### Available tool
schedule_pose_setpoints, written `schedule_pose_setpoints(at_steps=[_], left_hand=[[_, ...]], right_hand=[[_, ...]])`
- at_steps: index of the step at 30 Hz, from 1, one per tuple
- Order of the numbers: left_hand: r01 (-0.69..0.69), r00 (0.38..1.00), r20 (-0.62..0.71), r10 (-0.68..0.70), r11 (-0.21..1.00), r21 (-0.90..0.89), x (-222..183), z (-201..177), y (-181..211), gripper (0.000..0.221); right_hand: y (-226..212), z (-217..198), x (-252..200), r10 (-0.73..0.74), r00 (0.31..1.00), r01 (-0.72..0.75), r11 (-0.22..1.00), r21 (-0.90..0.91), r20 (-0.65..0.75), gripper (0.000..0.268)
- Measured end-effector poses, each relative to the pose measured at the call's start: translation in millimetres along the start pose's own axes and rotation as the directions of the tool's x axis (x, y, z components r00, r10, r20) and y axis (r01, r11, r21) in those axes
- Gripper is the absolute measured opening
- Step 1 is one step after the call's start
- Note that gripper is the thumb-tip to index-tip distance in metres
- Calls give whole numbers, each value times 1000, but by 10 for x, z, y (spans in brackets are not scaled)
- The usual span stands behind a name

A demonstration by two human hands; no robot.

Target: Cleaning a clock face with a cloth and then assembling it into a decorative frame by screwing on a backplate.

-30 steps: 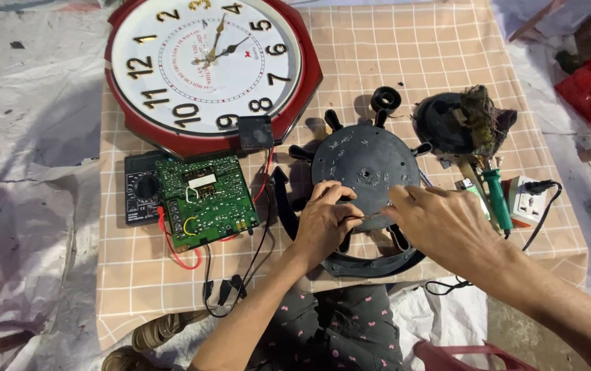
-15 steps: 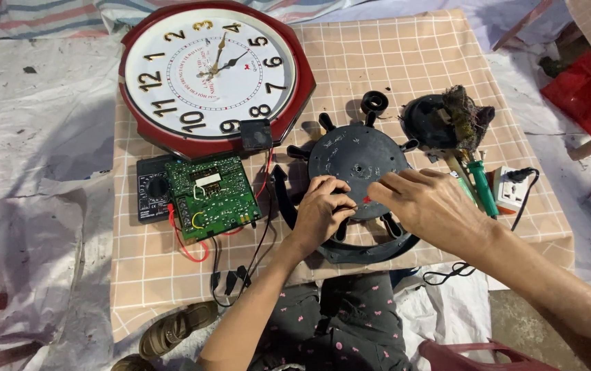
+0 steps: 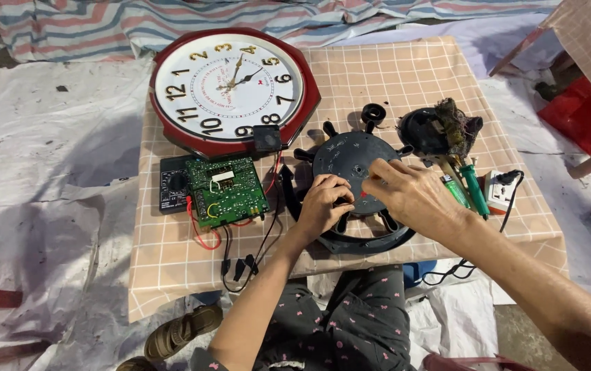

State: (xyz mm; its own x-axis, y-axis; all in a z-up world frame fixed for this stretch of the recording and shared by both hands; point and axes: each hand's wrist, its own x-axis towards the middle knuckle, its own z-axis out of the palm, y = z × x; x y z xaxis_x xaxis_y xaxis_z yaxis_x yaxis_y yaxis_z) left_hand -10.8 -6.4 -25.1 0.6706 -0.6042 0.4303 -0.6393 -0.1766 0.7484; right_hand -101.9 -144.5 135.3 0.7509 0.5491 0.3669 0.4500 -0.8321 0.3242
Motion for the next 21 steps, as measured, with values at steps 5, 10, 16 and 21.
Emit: schedule_pose_setpoints(at_steps=[5, 10, 16, 21], left_hand=[[-7, 1000, -3, 7, 1000, 21, 0, -26, 61, 11], [-54, 998, -33, 55, 998, 35, 9, 19, 11, 14], [-43, 998, -37, 44, 998, 39, 14, -39, 99, 15], [-71, 997, -27, 73, 996, 54, 34, -32, 66, 16]], right_hand=[[-17, -13, -36, 4, 999, -4, 1000, 2, -37, 17], [18, -81, -3, 28, 999, -27, 999, 36, -39, 16], [55, -29, 6, 47, 998, -42, 993, 110, -40, 19], [102, 46, -10, 35, 999, -31, 994, 108, -38, 16]])
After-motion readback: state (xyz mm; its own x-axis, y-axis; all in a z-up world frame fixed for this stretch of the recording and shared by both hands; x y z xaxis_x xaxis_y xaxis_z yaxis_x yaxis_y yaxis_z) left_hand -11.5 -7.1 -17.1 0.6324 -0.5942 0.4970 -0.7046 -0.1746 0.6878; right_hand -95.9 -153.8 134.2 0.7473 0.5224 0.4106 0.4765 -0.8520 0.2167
